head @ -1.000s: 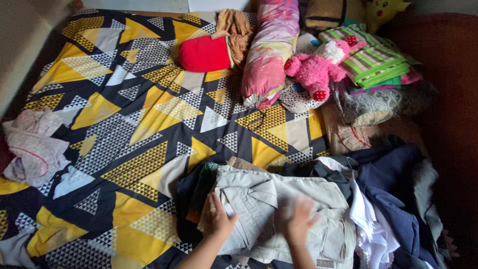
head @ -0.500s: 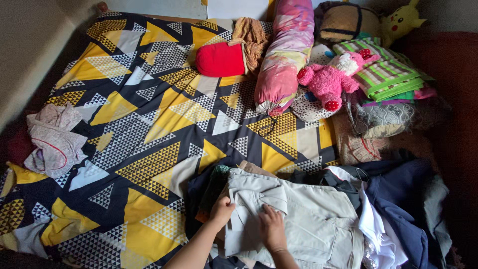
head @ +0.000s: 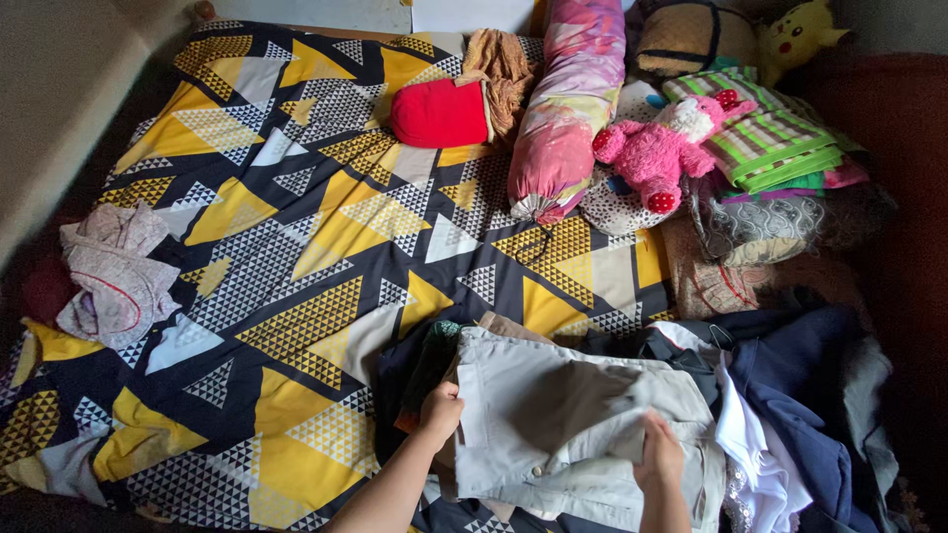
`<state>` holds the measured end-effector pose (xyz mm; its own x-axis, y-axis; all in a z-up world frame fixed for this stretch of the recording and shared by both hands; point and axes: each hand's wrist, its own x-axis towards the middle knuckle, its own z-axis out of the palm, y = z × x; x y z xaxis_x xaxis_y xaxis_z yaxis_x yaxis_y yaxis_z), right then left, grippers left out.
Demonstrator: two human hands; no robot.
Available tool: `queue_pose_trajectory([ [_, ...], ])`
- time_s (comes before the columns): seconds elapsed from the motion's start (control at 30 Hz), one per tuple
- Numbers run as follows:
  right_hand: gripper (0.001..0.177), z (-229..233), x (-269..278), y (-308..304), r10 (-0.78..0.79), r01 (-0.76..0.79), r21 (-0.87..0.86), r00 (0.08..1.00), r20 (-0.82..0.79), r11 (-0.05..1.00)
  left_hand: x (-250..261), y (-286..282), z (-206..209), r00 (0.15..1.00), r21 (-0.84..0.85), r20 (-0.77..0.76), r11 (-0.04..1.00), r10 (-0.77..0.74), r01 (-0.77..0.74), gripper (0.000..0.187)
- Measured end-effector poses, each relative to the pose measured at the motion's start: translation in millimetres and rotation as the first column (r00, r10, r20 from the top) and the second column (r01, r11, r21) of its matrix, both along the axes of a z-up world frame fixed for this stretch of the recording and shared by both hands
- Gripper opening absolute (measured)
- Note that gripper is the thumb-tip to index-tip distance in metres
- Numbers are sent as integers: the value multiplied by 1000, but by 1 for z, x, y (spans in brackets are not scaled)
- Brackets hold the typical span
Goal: The person folds various garments, including patterned fabric, light-colored pants, and a beige shirt, on a bed and places them into a wooden wardrobe. The person also handles a brown garment, adjusting its drawstring while seated on the bed.
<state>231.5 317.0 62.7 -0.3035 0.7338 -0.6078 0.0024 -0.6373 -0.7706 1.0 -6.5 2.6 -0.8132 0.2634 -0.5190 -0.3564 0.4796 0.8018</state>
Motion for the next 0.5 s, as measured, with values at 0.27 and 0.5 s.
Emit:
queue_pose_trajectory([
  [0.27, 32, 2, 15, -14, -414, -55, 729, 793, 447, 682, 7, 2, -13, 994, -400, 11, 910, -109, 105, 65],
  [0.5, 61, 80, -52, -112, -405, -490, 792, 682, 609, 364, 9, 3, -8, 987, -384, 75, 909, -145, 163, 89],
])
